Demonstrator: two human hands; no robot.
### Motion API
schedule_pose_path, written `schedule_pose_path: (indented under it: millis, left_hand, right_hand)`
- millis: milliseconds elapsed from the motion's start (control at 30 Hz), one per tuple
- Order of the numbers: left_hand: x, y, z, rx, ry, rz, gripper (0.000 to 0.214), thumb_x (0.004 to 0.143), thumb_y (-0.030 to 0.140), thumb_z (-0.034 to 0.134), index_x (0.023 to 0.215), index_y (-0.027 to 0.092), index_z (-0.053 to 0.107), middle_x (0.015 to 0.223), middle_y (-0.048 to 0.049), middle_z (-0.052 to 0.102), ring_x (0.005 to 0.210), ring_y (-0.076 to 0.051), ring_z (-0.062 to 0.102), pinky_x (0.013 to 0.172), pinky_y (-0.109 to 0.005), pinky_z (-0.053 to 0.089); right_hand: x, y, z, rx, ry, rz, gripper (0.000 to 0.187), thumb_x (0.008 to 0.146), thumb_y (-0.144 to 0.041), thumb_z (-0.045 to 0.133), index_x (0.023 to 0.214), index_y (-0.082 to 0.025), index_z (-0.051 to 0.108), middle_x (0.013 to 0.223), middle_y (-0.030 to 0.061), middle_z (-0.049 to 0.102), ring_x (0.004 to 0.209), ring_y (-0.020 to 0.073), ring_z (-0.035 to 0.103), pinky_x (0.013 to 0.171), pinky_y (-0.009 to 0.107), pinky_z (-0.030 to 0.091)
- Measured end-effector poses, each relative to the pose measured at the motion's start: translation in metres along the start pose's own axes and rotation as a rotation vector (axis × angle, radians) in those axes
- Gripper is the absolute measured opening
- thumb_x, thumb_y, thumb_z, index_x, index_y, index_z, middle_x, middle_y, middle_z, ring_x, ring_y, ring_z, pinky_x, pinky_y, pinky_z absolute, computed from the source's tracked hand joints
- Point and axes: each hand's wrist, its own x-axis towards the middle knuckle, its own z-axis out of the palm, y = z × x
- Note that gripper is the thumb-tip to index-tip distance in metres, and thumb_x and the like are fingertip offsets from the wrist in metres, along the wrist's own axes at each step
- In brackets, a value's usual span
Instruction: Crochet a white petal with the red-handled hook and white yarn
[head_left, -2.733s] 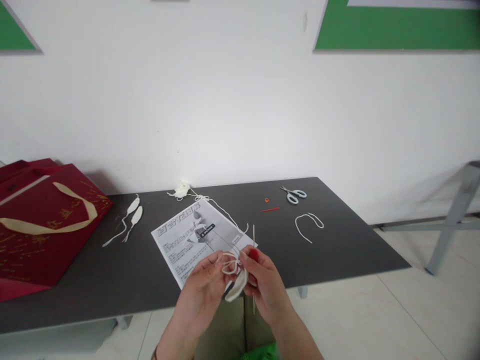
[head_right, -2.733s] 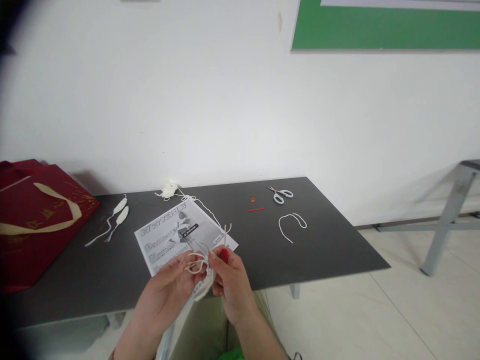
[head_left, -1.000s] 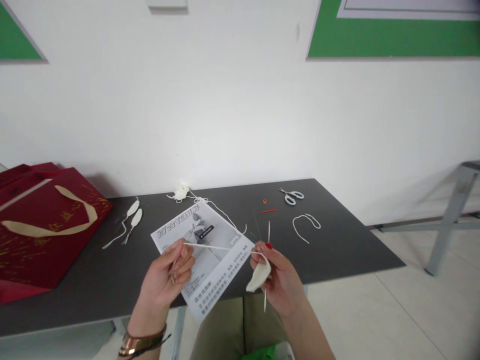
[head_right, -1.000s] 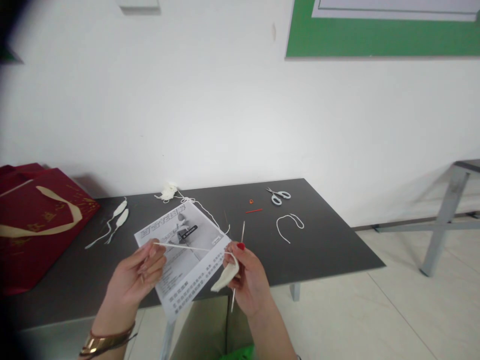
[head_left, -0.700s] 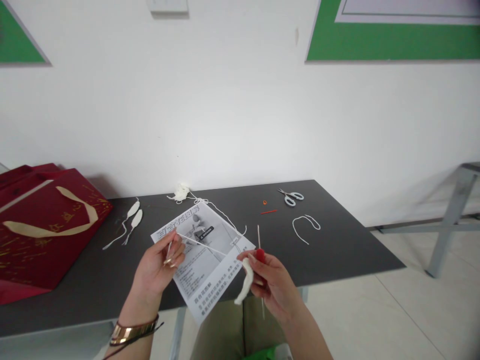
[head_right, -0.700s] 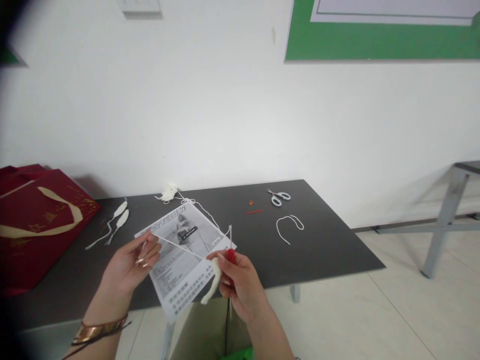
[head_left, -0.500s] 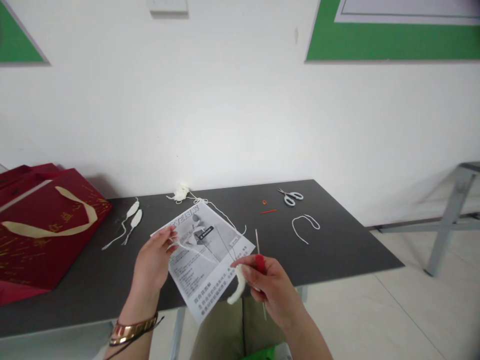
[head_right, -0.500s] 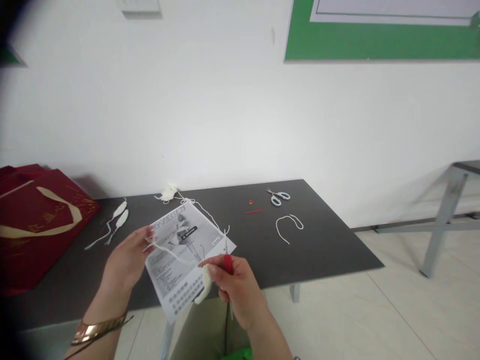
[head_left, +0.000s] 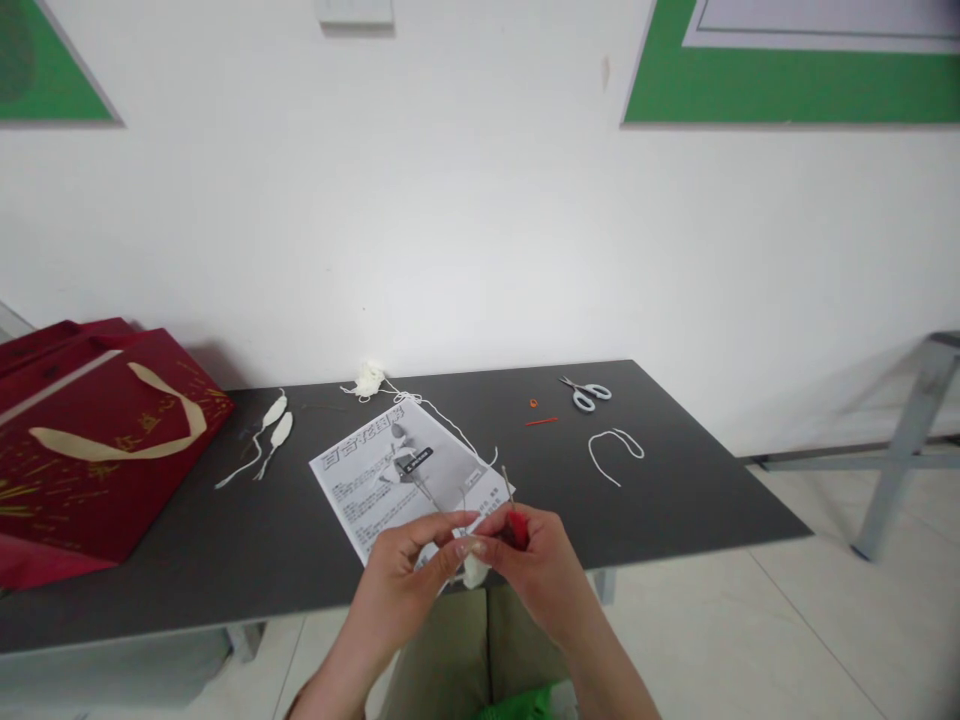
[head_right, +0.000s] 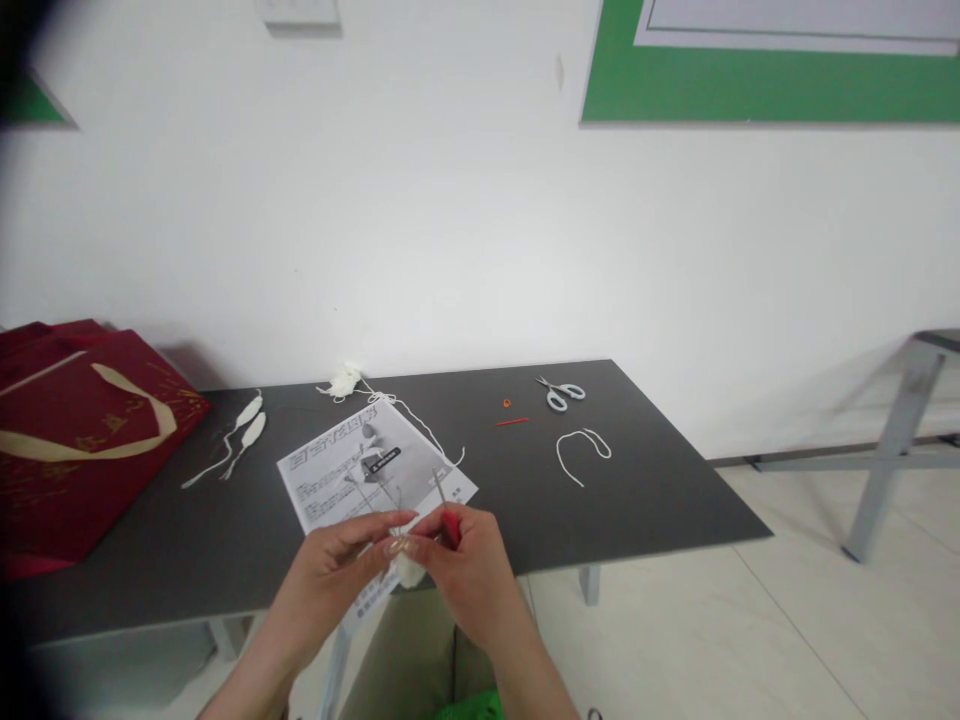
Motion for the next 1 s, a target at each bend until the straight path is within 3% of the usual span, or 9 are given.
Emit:
schedule_pose_path:
  millis: [100, 233, 400, 567, 733, 900, 1000]
  left_hand:
    - [0.006, -0.002, 0.002, -0.195, -0.003, -0.077, 0.016, 0.064, 0.031, 0.075, 0.073, 0.017, 0.077, 0.063, -0.0061, 0.067, 0.061, -0.018, 0.055, 0.058, -0.028, 0.041]
    - [0.01, 0.0, 0.007, -0.444, 0.07, -0.038, 0.014, 0.062, 0.025, 0.077, 0.054, 0.015, 0.07, 0.055, 0.0004, 0.054, 0.058, -0.012, 0.048, 0.058, -0.024, 0.038]
    - [0.009, -0.003, 0.009, -0.482, 0.136, -0.034, 0.014, 0.06, 0.022, 0.077, 0.052, 0.014, 0.068, 0.057, 0.0009, 0.054, 0.058, -0.011, 0.048, 0.055, -0.023, 0.037]
    - [0.009, -0.011, 0.013, -0.526, 0.225, 0.002, 0.016, 0.062, 0.023, 0.076, 0.052, 0.015, 0.067, 0.053, 0.0017, 0.054, 0.054, -0.009, 0.046, 0.053, -0.022, 0.035]
    - [0.012, -0.014, 0.017, -0.61, 0.269, -0.083, 0.019, 0.059, 0.027, 0.078, 0.053, 0.014, 0.066, 0.051, 0.001, 0.057, 0.05, -0.01, 0.046, 0.05, -0.022, 0.034]
    - [0.012, -0.013, 0.014, -0.5, 0.182, -0.062, 0.019, 0.068, 0.03, 0.073, 0.059, 0.015, 0.067, 0.055, 0.0023, 0.055, 0.054, -0.009, 0.044, 0.054, -0.022, 0.034]
    - [0.008, -0.012, 0.013, -0.448, 0.111, -0.028, 0.022, 0.068, 0.028, 0.074, 0.054, 0.014, 0.065, 0.056, 0.002, 0.052, 0.056, -0.01, 0.044, 0.056, -0.023, 0.035]
  right_hand:
    - [0.002, 0.002, 0.001, -0.044, 0.02, 0.008, 0.023, 0.063, -0.031, 0.077, 0.061, -0.013, 0.062, 0.052, -0.0036, 0.053, 0.05, 0.0081, 0.04, 0.048, 0.022, 0.03]
    - [0.004, 0.006, 0.002, -0.049, -0.066, -0.002, 0.027, 0.071, -0.039, 0.07, 0.067, -0.012, 0.067, 0.056, -0.0019, 0.056, 0.053, 0.0088, 0.044, 0.051, 0.022, 0.033]
    - [0.003, 0.012, -0.001, 0.055, -0.21, 0.052, 0.029, 0.063, -0.038, 0.077, 0.074, -0.012, 0.07, 0.064, 0.0016, 0.063, 0.058, 0.0115, 0.053, 0.058, 0.024, 0.04]
    - [0.002, 0.011, -0.001, -0.154, -0.129, 0.038, 0.023, 0.066, -0.035, 0.073, 0.068, -0.013, 0.068, 0.061, 0.0008, 0.062, 0.055, 0.0115, 0.049, 0.055, 0.025, 0.039]
    - [0.001, 0.011, -0.005, -0.303, -0.13, 0.002, 0.014, 0.068, -0.028, 0.071, 0.07, -0.014, 0.069, 0.061, -0.0002, 0.06, 0.055, 0.0111, 0.045, 0.053, 0.024, 0.036]
    - [0.001, 0.016, -0.011, -0.216, -0.148, 0.016, 0.017, 0.072, -0.031, 0.067, 0.072, -0.014, 0.066, 0.058, -0.0019, 0.056, 0.051, 0.0096, 0.042, 0.05, 0.022, 0.031]
    - [0.0, 0.016, -0.011, -0.309, -0.086, -0.065, 0.013, 0.072, -0.025, 0.067, 0.063, -0.015, 0.064, 0.056, -0.0032, 0.053, 0.054, 0.0104, 0.042, 0.052, 0.022, 0.031]
